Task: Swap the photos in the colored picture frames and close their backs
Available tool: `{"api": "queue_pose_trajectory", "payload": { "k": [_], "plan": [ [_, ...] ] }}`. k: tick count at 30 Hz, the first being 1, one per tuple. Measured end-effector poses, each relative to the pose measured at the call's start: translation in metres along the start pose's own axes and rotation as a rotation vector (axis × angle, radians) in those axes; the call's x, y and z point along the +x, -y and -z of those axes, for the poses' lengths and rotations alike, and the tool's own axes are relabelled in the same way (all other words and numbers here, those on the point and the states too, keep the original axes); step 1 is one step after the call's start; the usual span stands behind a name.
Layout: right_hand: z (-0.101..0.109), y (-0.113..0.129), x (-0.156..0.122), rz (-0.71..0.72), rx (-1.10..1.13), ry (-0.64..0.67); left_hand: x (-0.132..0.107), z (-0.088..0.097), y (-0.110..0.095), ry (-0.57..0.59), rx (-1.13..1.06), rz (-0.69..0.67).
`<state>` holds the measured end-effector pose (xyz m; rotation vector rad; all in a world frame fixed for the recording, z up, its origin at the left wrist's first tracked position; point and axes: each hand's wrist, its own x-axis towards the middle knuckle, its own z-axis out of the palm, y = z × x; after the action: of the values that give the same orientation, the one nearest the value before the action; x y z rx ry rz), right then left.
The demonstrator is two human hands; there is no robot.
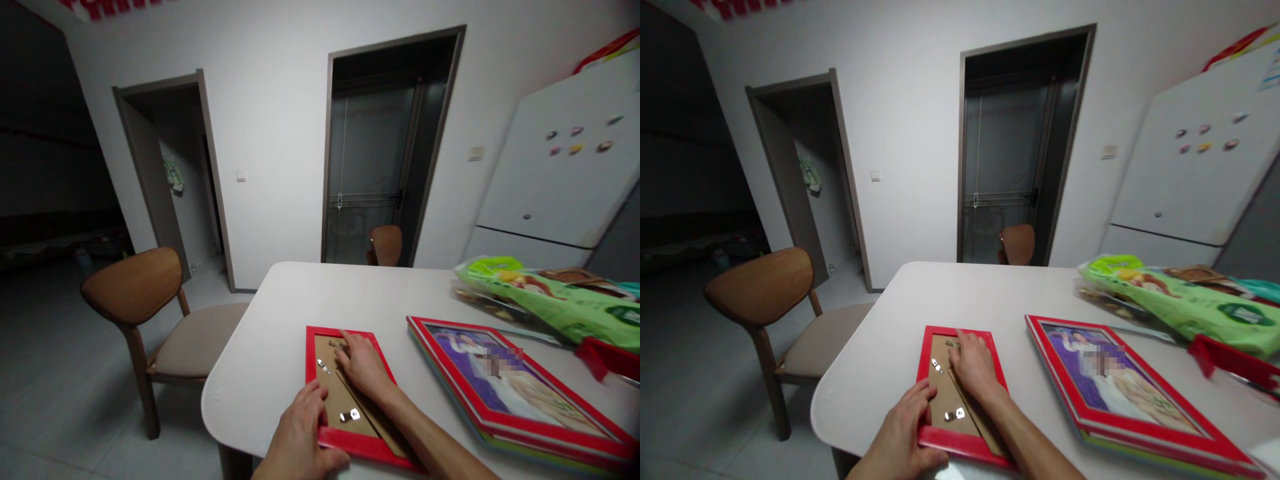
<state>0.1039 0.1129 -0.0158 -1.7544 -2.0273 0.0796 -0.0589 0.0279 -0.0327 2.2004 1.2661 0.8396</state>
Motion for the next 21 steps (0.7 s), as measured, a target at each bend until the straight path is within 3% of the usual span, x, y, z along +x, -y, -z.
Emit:
{"api": "queue_pose_trajectory", "payload": {
  "k": [4,7,12,16,19,21],
  "plan": [
    [0.018,-0.007,-0.042,0.064,0.036,0.087,-0.002,-0.002,-0.001,-0.034,-0.014,0.001],
    [0.020,-0.012,-0.058,0.067,0.075,0.102,-0.003,0.000,-0.002,-0.026,-0.026,0.026],
    [0.036,-0.008,-0.046,0.024,0.083,0.106,0.003,0.009,-0.012,-0.052,-0.282,0.070],
    [0.055,0.015,-0.039,0.044,0.079,0.067,0.019,0.008,-0.017,-0.203,-0.578,0.144],
    [0.056,0.032,-0.042,0.095,0.194,0.052,0.027,0.016,-0.008,-0.316,-0.725,0.289],
    [0.051,0.031,-0.045,0.112,0.265,0.031,0.025,0.030,0.005,-0.340,-0.738,0.346]
  ]
}}
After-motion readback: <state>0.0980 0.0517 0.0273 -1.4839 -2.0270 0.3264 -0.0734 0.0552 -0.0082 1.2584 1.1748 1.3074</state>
